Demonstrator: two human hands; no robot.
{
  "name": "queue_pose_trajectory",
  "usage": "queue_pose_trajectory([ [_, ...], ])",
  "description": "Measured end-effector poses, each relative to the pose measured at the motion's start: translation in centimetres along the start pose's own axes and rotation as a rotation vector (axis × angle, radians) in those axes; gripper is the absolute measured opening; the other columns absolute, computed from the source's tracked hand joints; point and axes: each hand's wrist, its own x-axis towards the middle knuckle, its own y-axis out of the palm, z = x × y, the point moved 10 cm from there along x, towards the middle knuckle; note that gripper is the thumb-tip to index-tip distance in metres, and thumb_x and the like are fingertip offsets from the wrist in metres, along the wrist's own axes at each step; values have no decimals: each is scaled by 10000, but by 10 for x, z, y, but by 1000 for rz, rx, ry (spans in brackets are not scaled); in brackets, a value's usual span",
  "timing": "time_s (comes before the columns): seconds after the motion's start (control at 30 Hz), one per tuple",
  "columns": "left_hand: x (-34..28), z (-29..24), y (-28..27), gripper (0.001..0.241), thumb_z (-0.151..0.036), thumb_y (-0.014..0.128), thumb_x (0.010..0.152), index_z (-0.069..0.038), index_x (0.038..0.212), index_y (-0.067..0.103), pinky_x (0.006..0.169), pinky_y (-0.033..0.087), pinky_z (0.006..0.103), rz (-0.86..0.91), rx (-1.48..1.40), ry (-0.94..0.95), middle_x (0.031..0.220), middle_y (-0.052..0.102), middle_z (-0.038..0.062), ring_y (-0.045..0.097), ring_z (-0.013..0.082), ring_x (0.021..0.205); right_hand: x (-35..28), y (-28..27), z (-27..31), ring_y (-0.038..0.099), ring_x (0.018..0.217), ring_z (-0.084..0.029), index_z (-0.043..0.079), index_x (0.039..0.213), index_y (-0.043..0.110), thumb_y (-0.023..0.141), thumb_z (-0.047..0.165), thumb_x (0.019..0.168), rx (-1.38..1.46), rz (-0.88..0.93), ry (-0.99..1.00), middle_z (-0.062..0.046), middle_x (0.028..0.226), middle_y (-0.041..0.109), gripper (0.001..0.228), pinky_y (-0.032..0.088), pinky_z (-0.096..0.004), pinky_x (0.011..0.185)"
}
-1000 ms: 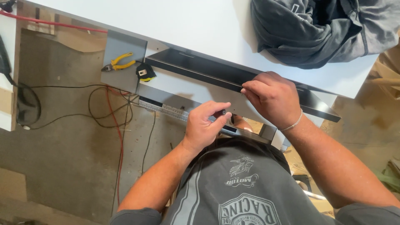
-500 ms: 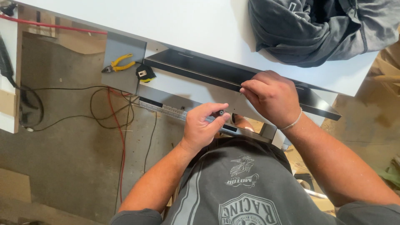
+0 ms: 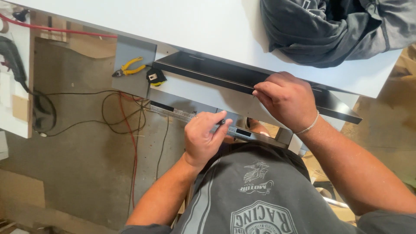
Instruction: Adjusting and installing handle hardware on a cabinet panel using a screwdriver and pliers.
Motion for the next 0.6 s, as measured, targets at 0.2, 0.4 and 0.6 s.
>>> queue_pose_trajectory([
  [0.2,-13,-7,-41,189,-113,869,821,-29,952,762,571,564,338,-49,70,-61,676,668,72,678,262,596,-2,0,-1,695,822,-207,202,979,721,794,178,965,-47,9,1,14,828,668,78,579,-318,731],
  [0.4,-53,1,-54,249,-122,833,880,-55,1037,651,601,481,305,-17,82,-110,760,648,66,565,196,640,-10,10,-10,624,784,-190,246,964,722,803,232,1084,-137,-9,25,63,865,677,146,408,-320,534],
  [0.6,-62,-7,-56,264,-55,815,888,-48,1055,610,684,558,329,-50,53,-60,796,731,70,660,214,694,-15,13,-15,637,807,-209,220,1006,740,830,225,1094,-117,-10,14,42,886,685,127,435,-323,577],
])
